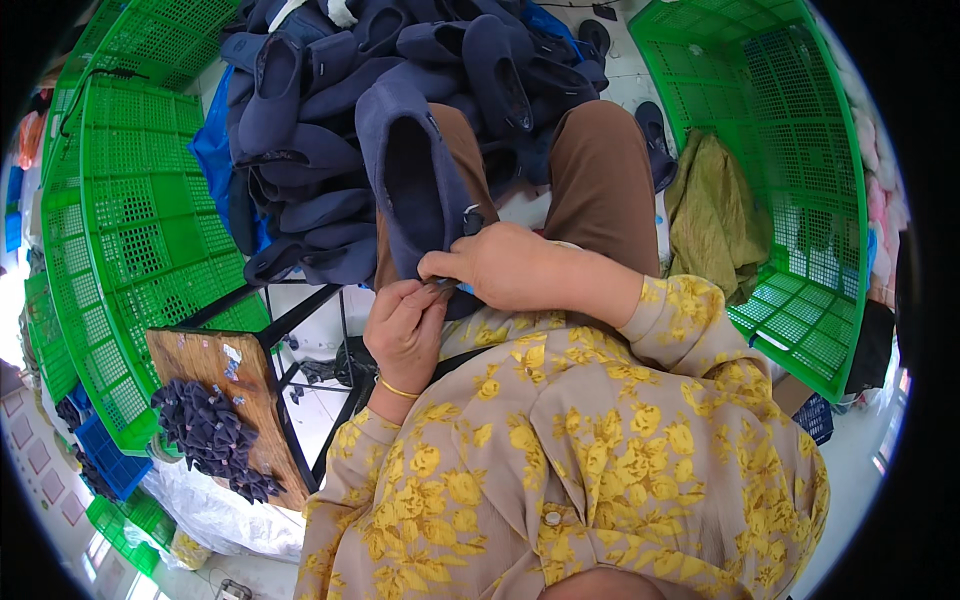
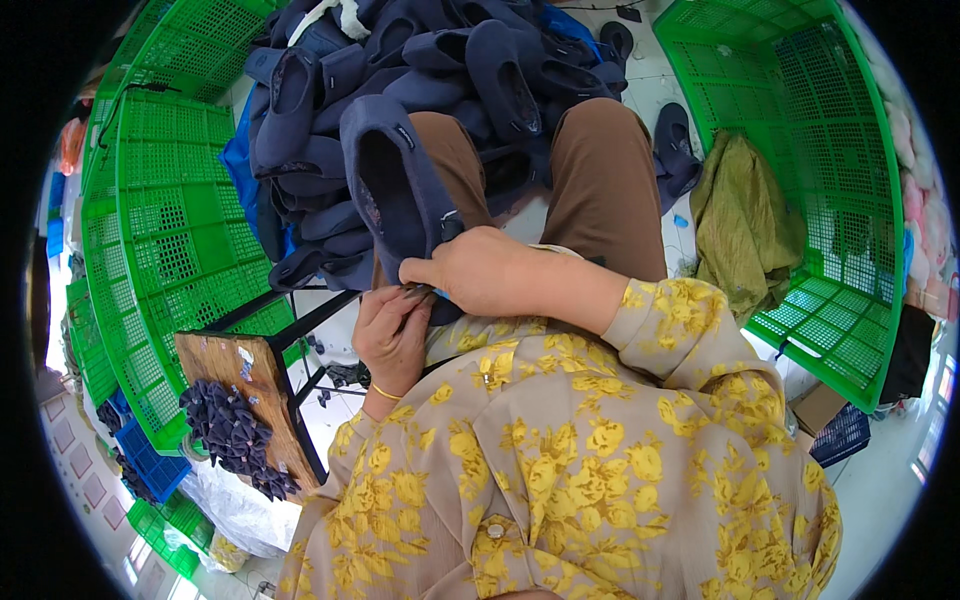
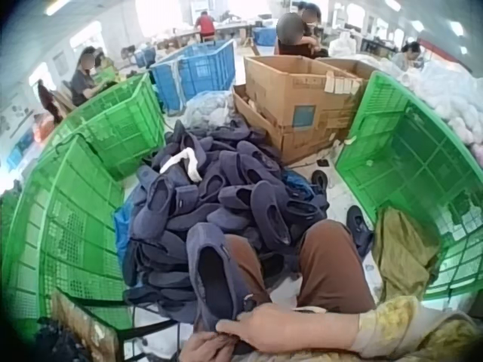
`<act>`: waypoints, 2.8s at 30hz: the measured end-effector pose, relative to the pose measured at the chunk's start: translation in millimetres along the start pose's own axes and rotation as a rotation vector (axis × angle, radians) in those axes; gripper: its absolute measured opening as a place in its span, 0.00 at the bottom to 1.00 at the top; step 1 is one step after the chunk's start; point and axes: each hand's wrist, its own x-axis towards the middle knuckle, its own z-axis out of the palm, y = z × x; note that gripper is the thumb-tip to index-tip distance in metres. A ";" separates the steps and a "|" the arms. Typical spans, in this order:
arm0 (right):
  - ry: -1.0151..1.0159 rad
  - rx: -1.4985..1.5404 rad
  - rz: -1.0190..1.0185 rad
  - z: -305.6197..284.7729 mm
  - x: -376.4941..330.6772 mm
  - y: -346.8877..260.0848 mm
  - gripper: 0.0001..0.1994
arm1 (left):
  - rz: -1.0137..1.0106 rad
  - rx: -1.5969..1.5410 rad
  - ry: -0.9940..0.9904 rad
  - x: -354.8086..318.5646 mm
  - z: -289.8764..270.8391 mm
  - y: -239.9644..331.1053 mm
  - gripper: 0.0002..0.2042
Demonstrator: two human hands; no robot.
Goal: The person sits on the floor and uses a blue utility knife to trim excess fabric and threads from the edges of dark blue slip-on shoes. They handle the shoes one at a time, rotating them to access different areas, and place trimmed pieces aside.
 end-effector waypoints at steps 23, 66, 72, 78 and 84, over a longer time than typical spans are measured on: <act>0.583 1.578 -0.152 -88.2 -43.7 -0.9 0.07 | -0.114 -0.112 -0.082 10.8 1.4 12.6 0.08; 0.145 0.179 0.199 -7.2 -31.4 -9.6 0.06 | -0.131 -0.129 -0.134 13.7 -0.1 10.9 0.08; 0.095 0.112 0.268 -11.5 -19.5 -18.7 0.06 | -0.081 -0.060 -0.124 11.5 2.8 7.7 0.08; 0.177 0.056 0.260 14.1 -9.9 -16.0 0.06 | 0.013 -0.019 -0.102 10.6 6.7 0.5 0.08; 0.189 0.119 0.363 11.1 -21.3 -20.9 0.06 | -0.052 -0.032 -0.104 6.3 3.1 8.2 0.09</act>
